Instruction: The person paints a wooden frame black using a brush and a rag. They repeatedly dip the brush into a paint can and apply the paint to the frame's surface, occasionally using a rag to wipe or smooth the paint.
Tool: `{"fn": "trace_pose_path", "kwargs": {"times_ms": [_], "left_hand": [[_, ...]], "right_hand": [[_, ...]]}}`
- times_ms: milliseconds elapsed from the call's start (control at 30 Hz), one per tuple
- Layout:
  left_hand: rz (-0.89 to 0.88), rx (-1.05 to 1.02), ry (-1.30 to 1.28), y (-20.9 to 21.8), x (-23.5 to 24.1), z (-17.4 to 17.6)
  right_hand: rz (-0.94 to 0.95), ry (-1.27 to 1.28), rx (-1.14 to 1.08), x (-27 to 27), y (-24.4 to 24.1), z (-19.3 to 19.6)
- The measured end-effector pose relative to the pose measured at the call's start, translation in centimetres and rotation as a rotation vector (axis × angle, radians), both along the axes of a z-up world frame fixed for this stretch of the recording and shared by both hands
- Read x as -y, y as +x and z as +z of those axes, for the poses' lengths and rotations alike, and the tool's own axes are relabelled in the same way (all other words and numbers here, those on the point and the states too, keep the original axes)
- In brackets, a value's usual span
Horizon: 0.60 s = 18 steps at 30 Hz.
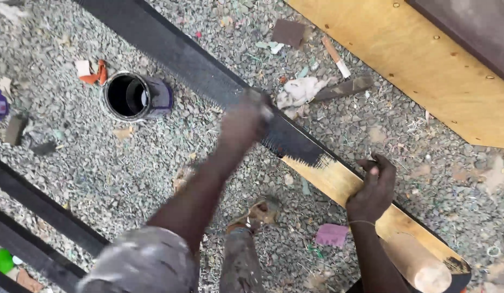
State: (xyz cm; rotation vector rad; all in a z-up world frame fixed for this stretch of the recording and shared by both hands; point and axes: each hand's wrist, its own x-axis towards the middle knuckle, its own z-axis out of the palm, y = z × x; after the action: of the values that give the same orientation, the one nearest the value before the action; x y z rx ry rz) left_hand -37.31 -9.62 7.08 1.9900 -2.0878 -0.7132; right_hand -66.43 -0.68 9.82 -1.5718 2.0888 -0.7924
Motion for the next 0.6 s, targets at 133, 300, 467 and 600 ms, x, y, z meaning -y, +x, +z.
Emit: {"fn": "trace_pose_path", "kwargs": {"times_ms": [133, 300, 467, 600], "left_hand": [[0.343, 0.231, -0.202, 10.7, 7.5, -4.0], [0.227, -0.026, 0.209, -11.1, -3.1, 4.8], [-0.185, -0.173, -0.167, -14.8, -7.9, 6.6], [0.041, -0.033, -0.172, 4.3, -3.0, 1.6]], "right_hand": [[0.036, -0.001, -0.053, 0.1, -0.4, -0.4], [0.022, 0.053, -0.082, 0.1, -0.6, 0.2], [-0.062, 0.107, 0.033, 0.3, -0.4, 0.8], [0.023, 0.068, -0.025, -0.3, -0.7, 0.7]]}}
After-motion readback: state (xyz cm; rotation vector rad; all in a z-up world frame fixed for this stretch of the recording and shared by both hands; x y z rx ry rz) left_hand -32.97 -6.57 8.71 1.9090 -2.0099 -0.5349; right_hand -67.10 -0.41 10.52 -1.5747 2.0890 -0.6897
